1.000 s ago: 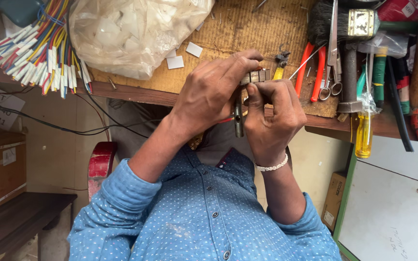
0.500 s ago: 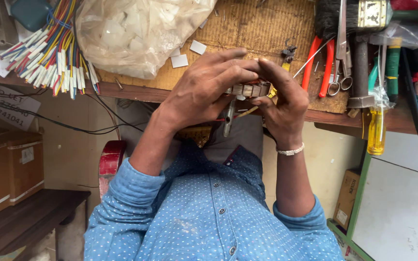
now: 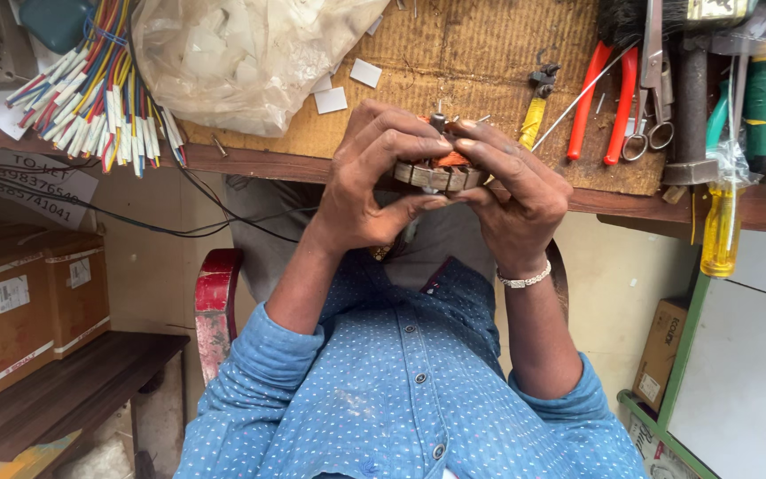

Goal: The person is repairing an electrical component, likely a motor armature, by inserting small white insulating pieces into slots between copper windings. They use a green screwdriver to adjust and secure the windings and occasionally handle small white pieces from a plastic bag on the workbench.

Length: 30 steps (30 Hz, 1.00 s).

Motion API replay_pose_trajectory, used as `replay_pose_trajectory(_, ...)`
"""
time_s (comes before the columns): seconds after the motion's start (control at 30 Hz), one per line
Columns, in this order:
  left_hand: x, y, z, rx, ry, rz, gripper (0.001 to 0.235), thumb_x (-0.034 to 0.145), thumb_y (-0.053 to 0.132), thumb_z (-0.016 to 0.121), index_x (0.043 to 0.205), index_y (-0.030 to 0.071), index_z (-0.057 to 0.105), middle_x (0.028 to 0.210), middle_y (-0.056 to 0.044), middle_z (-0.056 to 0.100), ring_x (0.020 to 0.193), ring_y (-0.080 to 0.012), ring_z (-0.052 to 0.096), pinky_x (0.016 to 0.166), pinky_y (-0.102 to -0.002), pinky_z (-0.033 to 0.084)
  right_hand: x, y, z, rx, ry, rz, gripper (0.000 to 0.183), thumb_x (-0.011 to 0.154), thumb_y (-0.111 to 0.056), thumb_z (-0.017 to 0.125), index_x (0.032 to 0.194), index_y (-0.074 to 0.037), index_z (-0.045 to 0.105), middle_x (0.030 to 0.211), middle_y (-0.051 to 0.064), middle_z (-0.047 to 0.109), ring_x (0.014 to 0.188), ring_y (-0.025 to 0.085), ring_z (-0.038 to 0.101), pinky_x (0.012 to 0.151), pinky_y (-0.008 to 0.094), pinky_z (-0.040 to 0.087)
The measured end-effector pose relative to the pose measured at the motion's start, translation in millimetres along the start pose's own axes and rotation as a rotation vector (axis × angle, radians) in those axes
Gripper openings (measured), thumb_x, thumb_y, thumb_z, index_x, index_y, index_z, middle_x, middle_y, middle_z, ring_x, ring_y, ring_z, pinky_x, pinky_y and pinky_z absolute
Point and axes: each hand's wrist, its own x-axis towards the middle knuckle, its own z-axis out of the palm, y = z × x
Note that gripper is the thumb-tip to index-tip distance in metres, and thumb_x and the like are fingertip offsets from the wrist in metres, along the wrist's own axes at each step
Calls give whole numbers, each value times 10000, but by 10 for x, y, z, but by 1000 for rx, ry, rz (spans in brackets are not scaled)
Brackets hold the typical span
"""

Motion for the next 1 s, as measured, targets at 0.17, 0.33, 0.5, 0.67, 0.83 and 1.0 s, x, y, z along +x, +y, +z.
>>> replay_pose_trajectory(0.17,5,1,6,-8,-24,-11,441,798,176,920,1170,109,692,1183,-36,698,1170,-252,610,1050,-387,473,-30,55,31,64,24,-22,476,891,-355,797,1218,-17,723,1272,162,736,1216,295,722,1084,379,587)
replay_pose_trajectory(0.33,11,-9,-23,-30,-39,-12,437,783,173,922,1150,112,693,1149,-36,691,1162,-262,596,1093,-416,473,-41,95,21,76,19,-34,475,880,-351,817,1195,-9,720,1243,181,736,1210,311,727,1074,394,586)
replay_pose_trajectory(0.5,-6,-8,-11,-6,-61,-37,442,780,185,923,1157,114,703,1141,-33,685,1147,-261,593,1063,-410,465,-33,113,7,98,1,-40,476,881,-363,811,1191,-13,720,1235,186,737,1196,307,726,1079,401,585)
replay_pose_trajectory(0.67,-19,-45,-79,-107,-96,-53,516,785,204,925,1232,106,688,1222,-29,679,1196,-244,581,1089,-397,472,41,131,-45,76,-46,-53,482,898,-370,800,1213,-15,724,1262,177,736,1214,303,724,1112,405,572)
replay_pose_trajectory(0.83,-17,-5,-96,-126,-66,-103,491,792,83,869,1243,111,677,1240,-30,679,1228,-236,592,1071,-363,477,92,87,-36,41,-58,-34,477,896,-367,806,1204,-11,726,1258,174,741,1203,300,734,1082,395,588)
replay_pose_trajectory(1.0,-7,40,-68,-88,-76,-106,463,781,84,872,1202,105,679,1196,-50,666,1217,-258,576,1106,-396,469,-6,96,4,102,-11,-13,496,894,-373,808,1211,-2,718,1254,182,736,1219,308,717,1115,415,569)
